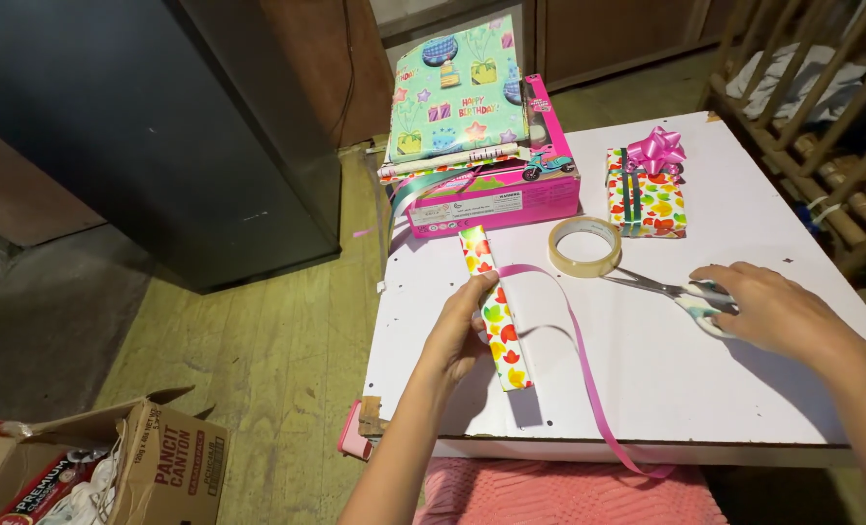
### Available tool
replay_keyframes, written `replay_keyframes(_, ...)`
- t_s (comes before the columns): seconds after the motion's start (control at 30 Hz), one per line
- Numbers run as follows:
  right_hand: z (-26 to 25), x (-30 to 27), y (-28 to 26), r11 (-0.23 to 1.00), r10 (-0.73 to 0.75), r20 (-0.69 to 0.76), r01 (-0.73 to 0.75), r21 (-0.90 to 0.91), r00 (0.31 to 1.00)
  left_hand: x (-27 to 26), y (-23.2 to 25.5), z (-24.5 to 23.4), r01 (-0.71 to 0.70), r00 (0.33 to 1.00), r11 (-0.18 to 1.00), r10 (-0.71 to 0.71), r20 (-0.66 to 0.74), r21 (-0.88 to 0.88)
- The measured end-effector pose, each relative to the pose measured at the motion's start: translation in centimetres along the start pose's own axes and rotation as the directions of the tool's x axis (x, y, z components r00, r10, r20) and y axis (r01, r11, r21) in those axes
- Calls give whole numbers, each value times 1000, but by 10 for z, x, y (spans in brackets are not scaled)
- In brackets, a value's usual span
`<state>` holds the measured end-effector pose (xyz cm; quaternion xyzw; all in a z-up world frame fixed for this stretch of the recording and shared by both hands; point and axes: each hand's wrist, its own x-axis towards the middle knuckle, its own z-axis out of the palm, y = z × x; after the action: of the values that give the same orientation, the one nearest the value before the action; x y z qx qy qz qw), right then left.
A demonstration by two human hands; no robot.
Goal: The person wraps a small gift box with patterned paper, ties a pink ribbon, and cuts the excess with scissors. They then prepare to wrap a larger toy box by unfolding wrapping paper and positioning the box on the table.
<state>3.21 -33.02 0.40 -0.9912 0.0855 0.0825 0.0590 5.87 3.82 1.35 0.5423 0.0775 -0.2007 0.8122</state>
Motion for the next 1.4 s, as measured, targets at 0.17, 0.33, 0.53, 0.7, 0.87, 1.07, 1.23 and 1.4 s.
replay_keyframes(0.17, 19, 0, 31, 995, 4, -129, -16, -94, 992, -2, -2, -2, 2, 996, 979, 16, 88, -203)
replay_keyframes(0.33, 37, -1, 75, 691, 27, -134, 78, 718, 991, -11, -2, 0, -114, 982, 971, 142, 122, -209)
replay_keyframes(0.53, 47, -56, -2, -13, -423, -69, 70, 997, 904, -17, -1, 15, -187, 982, 971, 190, 3, -150)
replay_keyframes(0.7, 9, -94, -83, 352, -358, 187, -53, 935, 915, -14, -8, 11, -219, 972, 922, 234, 7, -319)
replay_keyframes(0.87, -12, -113, -112, 513, -276, 184, -17, 858, 943, -11, -17, 3, -240, 967, 923, 256, 14, -300)
replay_keyframes(1.07, -9, -109, -128, 463, -297, 110, 42, 885, 949, -11, -24, 16, -194, 976, 918, 216, 26, -346)
replay_keyframes(1.23, -4, -106, -138, 460, -225, 73, 39, 887, 972, -12, -29, 18, -192, 965, 904, 245, 94, -383)
replay_keyframes(1.4, -1, -107, -139, 425, -209, 17, 75, 902, 978, -15, -33, 17, -179, 924, 879, 304, 231, -442)
